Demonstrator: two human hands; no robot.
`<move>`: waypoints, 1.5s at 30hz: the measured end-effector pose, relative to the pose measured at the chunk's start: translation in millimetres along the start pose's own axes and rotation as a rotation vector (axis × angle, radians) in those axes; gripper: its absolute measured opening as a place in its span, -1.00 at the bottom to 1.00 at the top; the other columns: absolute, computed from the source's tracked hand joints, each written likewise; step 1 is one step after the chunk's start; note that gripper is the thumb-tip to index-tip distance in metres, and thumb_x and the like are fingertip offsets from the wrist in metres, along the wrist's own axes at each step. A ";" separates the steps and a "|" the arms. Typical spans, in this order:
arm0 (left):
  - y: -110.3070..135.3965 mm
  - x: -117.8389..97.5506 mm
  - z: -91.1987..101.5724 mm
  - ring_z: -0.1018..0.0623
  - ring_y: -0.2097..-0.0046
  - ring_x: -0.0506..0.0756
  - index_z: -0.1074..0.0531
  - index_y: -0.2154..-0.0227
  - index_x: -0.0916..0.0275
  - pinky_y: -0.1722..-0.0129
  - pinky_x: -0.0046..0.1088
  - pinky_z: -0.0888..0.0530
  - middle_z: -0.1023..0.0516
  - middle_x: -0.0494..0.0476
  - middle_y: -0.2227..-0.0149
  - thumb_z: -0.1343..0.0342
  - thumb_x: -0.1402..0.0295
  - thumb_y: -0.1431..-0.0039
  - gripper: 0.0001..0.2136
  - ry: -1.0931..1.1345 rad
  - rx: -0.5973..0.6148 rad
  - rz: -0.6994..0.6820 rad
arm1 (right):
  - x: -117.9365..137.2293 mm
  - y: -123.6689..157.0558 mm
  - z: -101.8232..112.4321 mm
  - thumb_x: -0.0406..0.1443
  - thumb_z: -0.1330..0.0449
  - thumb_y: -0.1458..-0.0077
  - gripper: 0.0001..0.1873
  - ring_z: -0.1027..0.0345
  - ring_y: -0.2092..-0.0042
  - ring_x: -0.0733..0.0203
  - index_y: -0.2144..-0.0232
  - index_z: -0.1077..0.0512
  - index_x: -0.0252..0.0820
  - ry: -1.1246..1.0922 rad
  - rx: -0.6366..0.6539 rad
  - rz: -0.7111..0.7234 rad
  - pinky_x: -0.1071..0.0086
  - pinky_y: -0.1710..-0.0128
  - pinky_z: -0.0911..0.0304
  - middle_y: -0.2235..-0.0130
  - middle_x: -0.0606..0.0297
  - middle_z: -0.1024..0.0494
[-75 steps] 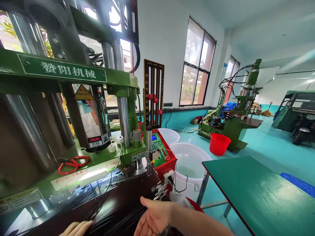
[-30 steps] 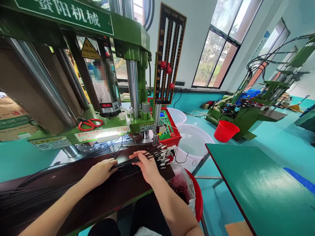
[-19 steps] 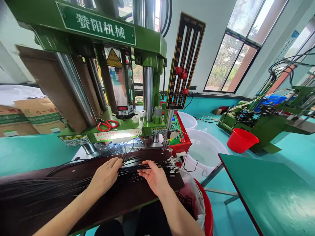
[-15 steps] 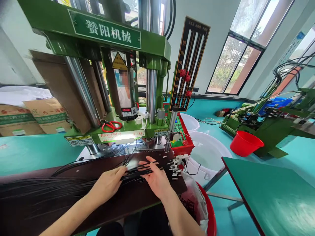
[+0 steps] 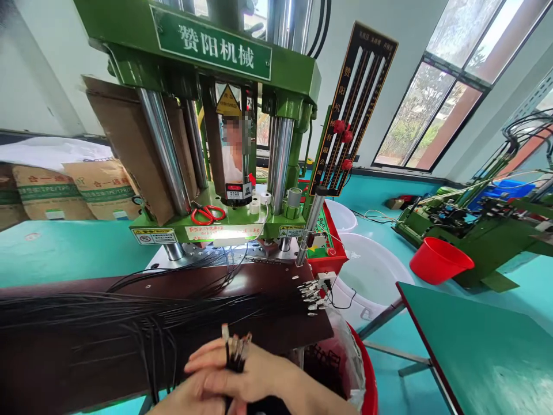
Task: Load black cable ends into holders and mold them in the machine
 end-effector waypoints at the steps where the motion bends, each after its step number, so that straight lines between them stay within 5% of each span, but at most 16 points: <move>1: -5.4 1.9 -5.7 -0.24 0.65 -0.08 -0.29 0.54 0.19 0.64 -0.52 -0.19 -0.26 -0.06 0.65 -0.13 -0.02 0.19 -0.64 0.088 -0.024 0.015 | -4.4 -1.0 1.2 -0.13 -0.05 -0.09 -0.60 -0.20 -0.05 0.12 0.03 -0.35 -0.07 -0.048 -0.052 -0.030 0.19 -0.08 0.03 -0.02 0.18 -0.37; 6: -26.3 -2.3 -18.5 0.02 0.75 -0.18 -0.26 0.48 0.24 0.76 -0.61 0.09 -0.08 -0.19 0.74 -0.07 0.00 0.08 -0.64 0.326 -0.065 0.109 | 1.4 -1.7 40.0 -0.11 -0.11 -0.03 -0.44 -0.18 -0.07 0.07 -0.09 -0.16 -0.02 -0.291 -0.380 0.061 0.13 -0.04 -0.04 -0.07 0.17 -0.31; 10: -35.7 -9.0 -21.8 -0.11 0.75 -0.17 -0.30 0.51 0.31 0.74 -0.61 -0.03 -0.18 -0.13 0.73 -0.03 0.05 0.01 -0.65 0.190 -0.079 0.073 | 19.5 -1.8 57.4 -0.20 0.03 -0.15 -0.62 -0.19 -0.06 0.18 -0.02 -0.29 -0.09 0.134 -0.118 -0.062 0.22 -0.07 -0.01 -0.04 0.20 -0.36; 14: -45.8 -14.5 -25.4 -0.20 0.73 -0.13 -0.34 0.51 0.34 0.73 -0.61 -0.11 -0.26 -0.06 0.71 -0.01 0.06 0.01 -0.64 0.139 -0.188 0.005 | 19.6 3.5 59.5 -0.20 -0.02 -0.11 -0.53 -0.06 -0.14 0.18 -0.09 -0.18 -0.08 0.391 0.033 -0.077 0.27 -0.10 0.05 -0.15 0.21 -0.18; 19: -61.9 -14.2 -29.3 -0.29 0.69 -0.08 -0.28 0.57 0.29 0.75 -0.59 -0.18 -0.36 0.02 0.64 0.00 0.10 0.00 -0.69 0.062 -0.246 -0.032 | 14.0 4.2 60.8 -0.17 -0.18 0.04 -0.36 0.00 -0.16 0.12 -0.11 -0.14 -0.03 0.458 -0.001 -0.046 0.23 -0.12 0.08 -0.17 0.20 -0.14; 24: -70.4 -17.7 -25.2 -0.13 0.75 -0.18 -0.24 0.54 0.27 0.78 -0.65 0.03 -0.25 -0.10 0.66 -0.03 0.14 0.01 -0.73 0.036 -0.279 -0.063 | -3.3 -13.4 73.9 -0.08 0.05 -0.12 -0.49 -0.14 -0.10 0.19 -0.09 -0.18 -0.14 0.284 0.030 -0.045 0.30 -0.02 -0.08 -0.09 0.16 -0.27; 27: -69.7 -27.6 -11.8 -0.10 0.76 -0.19 -0.17 0.38 0.19 0.78 -0.67 0.06 -0.27 -0.16 0.60 -0.06 0.19 0.02 -0.76 0.184 -0.381 -0.114 | -24.9 -29.8 107.0 -0.21 0.22 -0.22 -0.58 -0.23 -0.03 0.28 -0.04 -0.22 -0.19 0.572 -0.215 -0.231 0.37 0.03 -0.14 -0.02 0.20 -0.37; 29: -68.1 -33.8 0.3 -0.11 0.75 -0.19 -0.14 0.41 0.18 0.77 -0.67 0.03 -0.28 -0.16 0.57 -0.03 0.19 -0.02 -0.78 0.300 -0.436 -0.171 | -39.1 -38.0 133.4 -0.32 0.13 -0.18 -0.63 -0.19 -0.05 0.21 0.00 -0.25 -0.24 0.876 -0.419 -0.415 0.30 -0.02 -0.08 -0.03 0.12 -0.35; 33: -66.8 -35.3 18.2 -0.18 0.70 -0.19 -0.16 0.45 0.22 0.74 -0.65 -0.07 -0.29 -0.11 0.51 -0.06 0.18 -0.01 -0.76 0.463 -0.426 -0.194 | -61.3 -48.6 162.0 -0.51 0.00 0.02 -0.66 -0.15 -0.06 -0.10 0.15 -0.35 -0.40 1.046 -0.449 -0.585 0.04 -0.01 0.00 0.03 -0.17 -0.34; 37: -66.4 -30.1 23.1 -0.14 0.72 -0.19 -0.21 0.38 0.23 0.74 -0.66 -0.02 -0.26 -0.13 0.55 -0.07 0.17 -0.01 -0.75 0.492 -0.451 -0.169 | -61.1 -49.2 163.2 -0.49 -0.11 0.17 -0.76 -0.26 0.06 -0.13 0.35 -0.40 -0.32 1.061 -0.336 -0.664 0.10 0.10 -0.11 0.18 -0.07 -0.44; 40: -65.6 -28.8 22.7 -0.12 0.73 -0.18 -0.21 0.36 0.22 0.77 -0.66 -0.01 -0.22 -0.17 0.62 -0.04 0.14 -0.02 -0.74 0.437 -0.479 -0.172 | -46.5 -36.2 155.0 -0.39 -0.11 0.15 -0.90 -0.38 0.26 0.03 0.46 -0.38 -0.26 0.974 -0.244 -0.697 0.26 0.29 -0.23 0.36 0.12 -0.49; 45: -67.1 -25.7 20.3 -0.17 0.72 -0.12 -0.21 0.46 0.24 0.78 -0.63 -0.11 -0.15 -0.18 0.70 -0.06 0.12 0.02 -0.72 0.246 -0.519 -0.172 | -31.3 15.7 116.1 -0.38 0.06 0.05 -0.68 -0.19 0.69 0.42 0.20 -0.30 -0.21 0.633 -0.240 -0.765 0.56 0.71 -0.07 0.61 0.46 -0.34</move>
Point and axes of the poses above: each hand's wrist, its own y-axis away from the middle knuckle, its own z-axis out of the back of the hand, x = y × z, the point moved 2 cm from there along -y, towards the middle knuckle
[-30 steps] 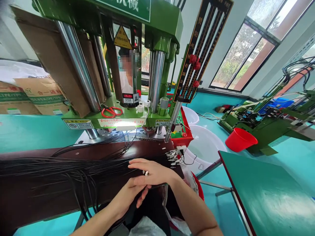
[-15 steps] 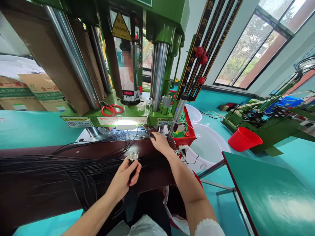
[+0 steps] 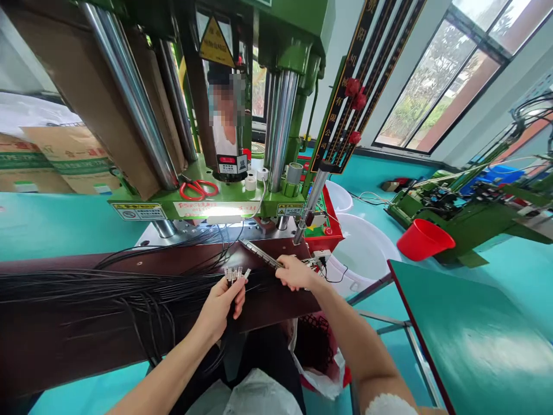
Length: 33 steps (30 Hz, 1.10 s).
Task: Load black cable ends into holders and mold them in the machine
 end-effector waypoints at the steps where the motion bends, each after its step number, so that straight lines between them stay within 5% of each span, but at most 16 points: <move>1: 0.0 1.6 -1.6 -0.16 0.72 -0.13 -0.20 0.48 0.24 0.78 -0.63 -0.11 -0.15 -0.18 0.71 -0.06 0.12 0.03 -0.72 -0.038 0.010 -0.008 | -3.2 11.5 -9.6 -0.39 0.06 0.06 -0.60 -0.12 0.73 0.44 0.10 -0.24 -0.18 -0.175 -0.009 -0.002 0.58 0.75 -0.01 0.63 0.51 -0.30; 5: 0.2 12.1 -12.6 -0.10 0.75 -0.14 -0.20 0.53 0.24 0.78 -0.62 -0.03 -0.14 -0.18 0.73 -0.08 0.12 0.06 -0.72 -0.221 0.099 0.020 | -12.5 39.2 -48.7 -0.30 0.02 -0.01 -0.44 0.03 0.78 0.46 -0.10 -0.05 -0.15 -0.870 -0.176 0.083 0.60 0.83 0.14 0.69 0.58 -0.21; 10: -5.5 28.1 -22.5 -0.23 0.60 -0.10 -0.31 0.54 0.30 0.61 -0.60 -0.20 -0.30 -0.06 0.63 -0.12 0.21 0.08 -0.77 -0.362 0.189 -0.089 | -17.9 38.4 -72.0 -0.06 0.06 -0.11 -0.44 0.02 0.79 0.47 -0.09 -0.12 -0.20 -1.200 -0.365 0.146 0.59 0.83 0.12 0.70 0.53 -0.25; 16: -10.9 40.2 -20.8 -0.34 0.44 -0.03 -0.38 0.48 0.32 0.38 -0.53 -0.29 -0.42 0.02 0.49 -0.10 0.23 0.04 -0.78 -0.382 0.218 -0.153 | -21.3 33.5 -74.5 -0.07 0.02 -0.11 -0.45 0.00 0.79 0.46 -0.09 -0.15 -0.20 -1.203 -0.386 0.173 0.59 0.84 0.11 0.72 0.52 -0.25; 27: -3.0 22.1 -20.3 -0.28 0.56 -0.06 -0.35 0.58 0.29 0.53 -0.55 -0.25 -0.32 -0.06 0.63 -0.10 0.20 0.09 -0.78 -0.479 0.168 -0.099 | -14.6 37.4 -78.2 -0.11 0.03 -0.12 -0.44 -0.01 0.75 0.50 -0.14 -0.10 -0.19 -0.893 -0.405 0.172 0.62 0.80 0.06 0.70 0.53 -0.21; 33: 2.7 19.7 -11.8 -0.21 0.63 -0.10 -0.29 0.42 0.24 0.67 -0.60 -0.17 -0.22 -0.12 0.64 -0.02 0.10 0.02 -0.72 -0.222 -0.057 -0.068 | -18.3 37.5 -74.6 -0.11 0.03 -0.12 -0.48 -0.01 0.76 0.50 -0.11 -0.14 -0.18 -1.046 -0.385 0.151 0.62 0.82 0.10 0.67 0.50 -0.24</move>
Point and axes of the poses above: each hand's wrist, its own y-axis away from the middle knuckle, its own z-axis out of the back of the hand, x = y × z, the point moved 2 cm from there along -y, towards the middle knuckle
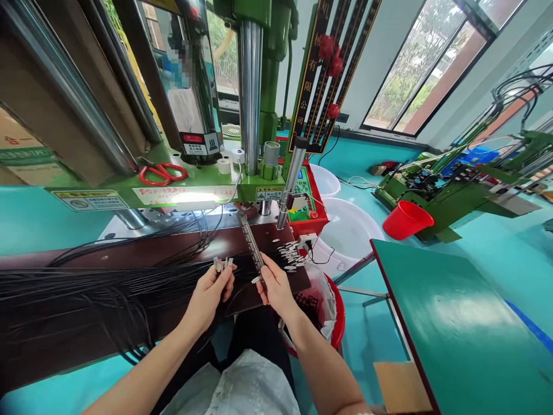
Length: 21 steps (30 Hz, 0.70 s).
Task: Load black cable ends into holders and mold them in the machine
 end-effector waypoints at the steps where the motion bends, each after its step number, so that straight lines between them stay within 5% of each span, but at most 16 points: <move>1: 0.1 0.2 -0.2 -0.17 0.65 -0.11 -0.27 0.42 0.23 0.69 -0.62 -0.14 -0.19 -0.14 0.66 -0.01 0.10 0.01 -0.73 0.015 0.000 0.007 | 0.1 -0.3 0.8 -0.11 0.03 -0.12 -0.48 -0.01 0.76 0.50 -0.11 -0.14 -0.18 -0.021 -0.003 -0.004 0.62 0.82 0.11 0.68 0.51 -0.24; 8: -5.1 5.3 -7.4 -0.08 0.69 -0.14 -0.24 0.58 0.26 0.71 -0.61 -0.02 -0.12 -0.17 0.73 -0.07 0.14 0.06 -0.73 -0.167 0.169 0.043 | 1.4 0.0 0.4 -0.13 0.00 -0.11 -0.48 -0.02 0.76 0.50 -0.10 -0.17 -0.20 0.024 0.076 -0.004 0.62 0.82 0.11 0.68 0.50 -0.26; 21: -4.7 3.0 -7.8 0.01 0.73 -0.17 -0.20 0.58 0.24 0.72 -0.63 0.11 -0.01 -0.24 0.79 -0.18 0.10 0.21 -0.65 0.091 0.223 0.218 | 0.6 -0.5 3.9 -0.12 0.00 -0.11 -0.49 -0.01 0.76 0.51 -0.09 -0.19 -0.18 0.035 0.150 -0.017 0.61 0.81 0.09 0.67 0.49 -0.27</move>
Point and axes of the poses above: each hand's wrist, its own y-axis away from the middle knuckle, its own z-axis out of the back of the hand, x = y × z, the point moved 2 cm from there along -y, towards the middle knuckle
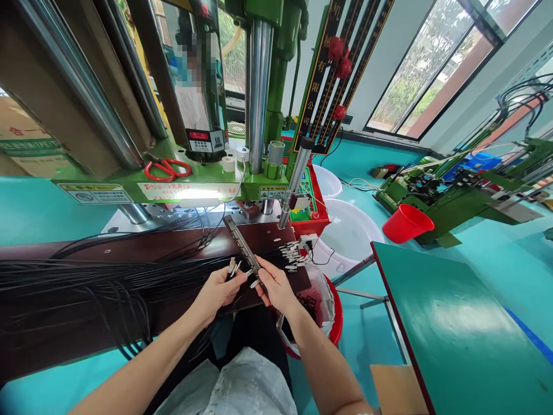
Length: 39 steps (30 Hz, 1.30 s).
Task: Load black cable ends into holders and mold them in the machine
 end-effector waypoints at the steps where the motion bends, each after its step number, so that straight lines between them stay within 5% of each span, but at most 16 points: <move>1: 0.0 0.0 0.1 0.01 0.73 -0.17 -0.20 0.58 0.24 0.72 -0.63 0.11 -0.02 -0.23 0.79 -0.18 0.10 0.21 -0.66 -0.002 -0.001 -0.004 | 0.2 0.1 0.1 -0.12 0.01 -0.12 -0.49 -0.01 0.75 0.51 -0.09 -0.19 -0.18 0.005 0.003 0.003 0.61 0.81 0.09 0.67 0.49 -0.26; 11: 1.4 3.5 5.6 -0.12 0.69 -0.14 -0.24 0.62 0.27 0.71 -0.61 -0.03 -0.16 -0.15 0.75 -0.15 0.13 0.17 -0.69 -0.166 -0.104 -0.147 | -3.2 3.3 -7.3 -0.11 0.06 -0.14 -0.46 -0.04 0.71 0.50 -0.14 -0.10 -0.13 0.263 -0.011 0.044 0.60 0.75 0.01 0.63 0.49 -0.25; 17: 7.9 -3.6 7.0 -0.18 0.65 -0.13 -0.25 0.43 0.23 0.71 -0.65 -0.12 -0.18 -0.15 0.64 -0.02 0.11 0.01 -0.73 -0.064 -0.181 -0.195 | -2.5 1.7 -2.9 -0.13 0.01 -0.13 -0.49 0.01 0.74 0.51 -0.10 -0.16 -0.17 0.061 -0.046 0.010 0.61 0.79 0.06 0.66 0.50 -0.24; 20: 9.5 -6.6 8.2 -0.10 0.70 -0.15 -0.15 0.45 0.18 0.76 -0.68 -0.02 -0.16 -0.19 0.65 0.00 0.10 0.00 -0.74 0.054 -0.218 -0.156 | -2.2 0.9 -1.8 -0.13 0.00 -0.12 -0.48 0.02 0.74 0.52 -0.10 -0.17 -0.18 0.031 -0.036 -0.004 0.61 0.81 0.06 0.66 0.50 -0.25; 25: 9.5 -6.5 7.3 0.03 0.74 -0.18 -0.13 0.52 0.20 0.78 -0.69 0.10 0.01 -0.25 0.75 -0.11 0.11 0.10 -0.69 0.077 -0.094 -0.016 | -3.0 0.7 -1.7 -0.13 -0.02 -0.10 -0.49 0.00 0.72 0.51 -0.08 -0.20 -0.17 0.031 -0.005 -0.015 0.62 0.81 0.07 0.65 0.48 -0.25; 39: 11.2 -8.4 8.9 0.04 0.76 -0.18 -0.21 0.58 0.23 0.79 -0.67 0.10 0.01 -0.25 0.80 -0.15 0.14 0.19 -0.71 0.043 -0.098 0.093 | -4.4 -0.2 0.4 -0.11 -0.04 -0.08 -0.45 0.00 0.74 0.50 -0.09 -0.19 -0.20 0.004 0.025 -0.039 0.60 0.81 0.07 0.66 0.48 -0.27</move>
Point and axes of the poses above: each hand's wrist, its own y-axis away from the middle knuckle, its own z-axis out of the back of the hand, x = y × z, the point moved 2 cm from there along -y, towards the middle knuckle
